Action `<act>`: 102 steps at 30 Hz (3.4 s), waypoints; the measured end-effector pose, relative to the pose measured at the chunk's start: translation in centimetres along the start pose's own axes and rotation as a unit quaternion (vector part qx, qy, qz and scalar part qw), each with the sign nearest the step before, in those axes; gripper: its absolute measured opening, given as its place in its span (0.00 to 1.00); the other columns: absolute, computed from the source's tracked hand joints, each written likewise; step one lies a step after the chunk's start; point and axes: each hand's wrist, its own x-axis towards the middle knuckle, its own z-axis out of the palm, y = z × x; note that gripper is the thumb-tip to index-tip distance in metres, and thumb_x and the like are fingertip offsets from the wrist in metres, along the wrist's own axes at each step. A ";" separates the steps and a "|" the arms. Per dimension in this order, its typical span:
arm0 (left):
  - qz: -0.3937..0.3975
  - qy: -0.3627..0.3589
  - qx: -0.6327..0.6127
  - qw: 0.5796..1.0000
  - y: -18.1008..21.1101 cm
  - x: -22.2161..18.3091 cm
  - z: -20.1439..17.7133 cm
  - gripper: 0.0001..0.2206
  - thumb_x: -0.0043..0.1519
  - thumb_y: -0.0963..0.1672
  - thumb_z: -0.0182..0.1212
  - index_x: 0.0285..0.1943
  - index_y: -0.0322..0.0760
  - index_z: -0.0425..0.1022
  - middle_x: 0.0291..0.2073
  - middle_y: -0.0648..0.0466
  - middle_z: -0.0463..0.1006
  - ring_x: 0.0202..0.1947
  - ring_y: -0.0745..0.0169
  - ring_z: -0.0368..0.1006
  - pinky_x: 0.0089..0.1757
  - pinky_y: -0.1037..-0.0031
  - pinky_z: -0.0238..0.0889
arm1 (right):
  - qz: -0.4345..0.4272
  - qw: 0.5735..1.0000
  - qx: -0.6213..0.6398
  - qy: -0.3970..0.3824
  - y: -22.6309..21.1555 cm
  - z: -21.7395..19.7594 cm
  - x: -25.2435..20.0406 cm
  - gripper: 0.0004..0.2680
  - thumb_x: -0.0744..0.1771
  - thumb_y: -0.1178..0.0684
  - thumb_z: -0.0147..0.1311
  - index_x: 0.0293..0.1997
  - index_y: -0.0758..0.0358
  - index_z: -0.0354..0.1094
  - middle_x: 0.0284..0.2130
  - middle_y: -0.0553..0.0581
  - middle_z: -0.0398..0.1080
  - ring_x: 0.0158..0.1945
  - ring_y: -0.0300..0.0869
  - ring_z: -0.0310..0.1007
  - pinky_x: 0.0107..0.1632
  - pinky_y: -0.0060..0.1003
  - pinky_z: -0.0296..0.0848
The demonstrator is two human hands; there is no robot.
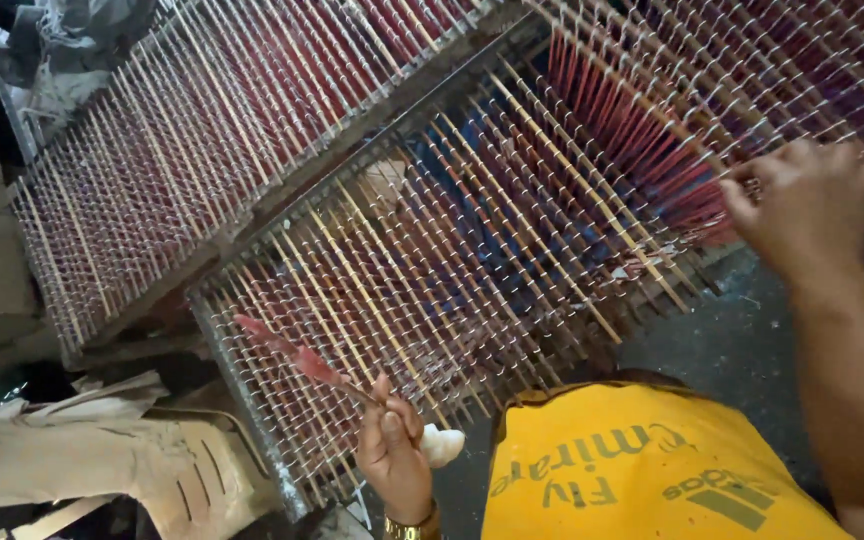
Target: Dipping bundles of incense wicks attached to wooden frames into a vat of dark liquid.
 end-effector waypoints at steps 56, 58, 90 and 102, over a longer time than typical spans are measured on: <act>-0.083 -0.042 0.056 0.994 -1.2 -1.4 3.9 0.21 0.71 0.45 0.46 0.72 0.29 0.65 0.21 0.58 0.63 0.18 0.72 0.54 0.21 0.77 0.52 | 0.056 0.954 0.290 -0.059 3.0 13.9 0.2 0.15 0.71 0.51 0.56 0.66 0.47 0.73 0.44 0.59 0.80 0.52 0.64 0.71 0.47 0.56 0.72; -0.085 -0.041 0.050 0.994 -1.3 -1.4 3.9 0.21 0.71 0.44 0.46 0.72 0.29 0.65 0.21 0.58 0.63 0.18 0.71 0.54 0.21 0.77 0.51 | 0.056 0.961 0.266 -0.050 3.5 14.4 0.6 0.15 0.70 0.48 0.58 0.66 0.46 0.74 0.46 0.57 0.80 0.55 0.66 0.71 0.52 0.60 0.74; -0.134 0.020 0.086 0.987 -0.6 -2.5 3.9 0.25 0.70 0.48 0.47 0.73 0.27 0.63 0.21 0.56 0.63 0.17 0.69 0.55 0.22 0.72 0.52 | 0.047 0.946 0.301 -0.107 -1.0 13.3 4.8 0.15 0.71 0.32 0.53 0.53 0.45 0.79 0.54 0.57 0.75 0.61 0.63 0.66 0.59 0.61 0.63; -0.102 -0.033 0.069 0.992 0.9 0.3 3.8 0.23 0.70 0.47 0.45 0.73 0.34 0.65 0.19 0.60 0.61 0.13 0.73 0.51 0.19 0.74 0.53 | 0.010 0.975 0.217 0.035 2.7 7.9 3.8 0.11 0.70 0.35 0.54 0.46 0.43 0.82 0.45 0.47 0.78 0.56 0.58 0.70 0.49 0.49 0.73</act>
